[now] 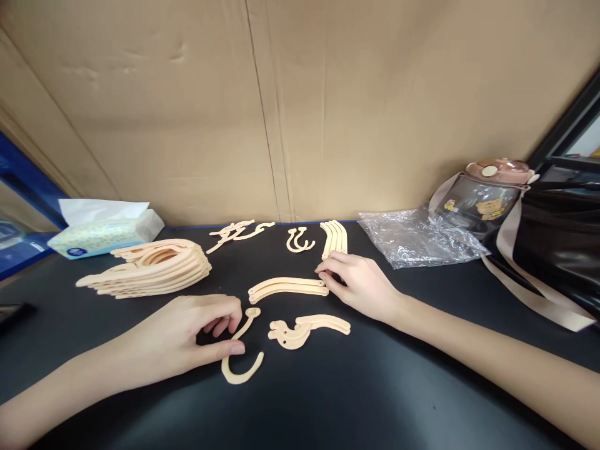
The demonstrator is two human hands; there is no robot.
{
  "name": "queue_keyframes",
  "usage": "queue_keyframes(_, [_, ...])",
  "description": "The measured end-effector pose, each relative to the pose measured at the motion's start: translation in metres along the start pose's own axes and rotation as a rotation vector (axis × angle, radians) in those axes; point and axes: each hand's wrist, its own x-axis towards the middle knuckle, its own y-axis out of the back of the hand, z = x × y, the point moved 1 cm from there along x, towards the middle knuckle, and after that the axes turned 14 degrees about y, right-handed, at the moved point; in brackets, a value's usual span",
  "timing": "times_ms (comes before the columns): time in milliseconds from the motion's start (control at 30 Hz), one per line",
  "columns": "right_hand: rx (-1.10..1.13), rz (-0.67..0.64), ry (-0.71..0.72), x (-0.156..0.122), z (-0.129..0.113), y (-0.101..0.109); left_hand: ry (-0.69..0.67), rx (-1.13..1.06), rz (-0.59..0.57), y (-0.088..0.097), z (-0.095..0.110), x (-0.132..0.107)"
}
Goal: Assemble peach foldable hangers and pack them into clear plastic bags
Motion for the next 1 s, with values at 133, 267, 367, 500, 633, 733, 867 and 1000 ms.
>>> queue_keyframes(133, [0.006,0.002,0.004,0.001,0.000,0.000,-0.014,-0.012,0.023,-0.002,-0.003,0.001])
queue_keyframes(267, [0.011,-0.008,-0.001,0.002,0.000,0.000,-0.015,-0.006,0.056,-0.005,-0.002,0.000])
queue_keyframes(367, [0.013,-0.020,-0.008,0.001,0.000,0.000,0.010,0.013,0.064,-0.005,-0.002,-0.001])
queue_keyframes(500, [0.012,-0.019,-0.006,0.000,0.000,-0.001,-0.018,0.064,0.090,-0.005,-0.003,-0.002])
queue_keyframes(633, [0.003,-0.013,-0.002,0.001,-0.001,0.000,-0.025,0.073,0.141,-0.003,-0.004,-0.002])
queue_keyframes(733, [-0.008,-0.003,0.002,0.001,-0.001,0.000,-0.011,0.018,0.160,-0.003,-0.004,-0.003])
queue_keyframes(867, [-0.024,0.088,0.068,0.000,0.000,0.001,0.014,-0.133,0.152,-0.003,0.002,-0.003])
queue_keyframes(1000, [-0.021,0.202,0.171,0.000,-0.008,0.005,0.042,-0.367,0.162,0.000,0.014,0.004])
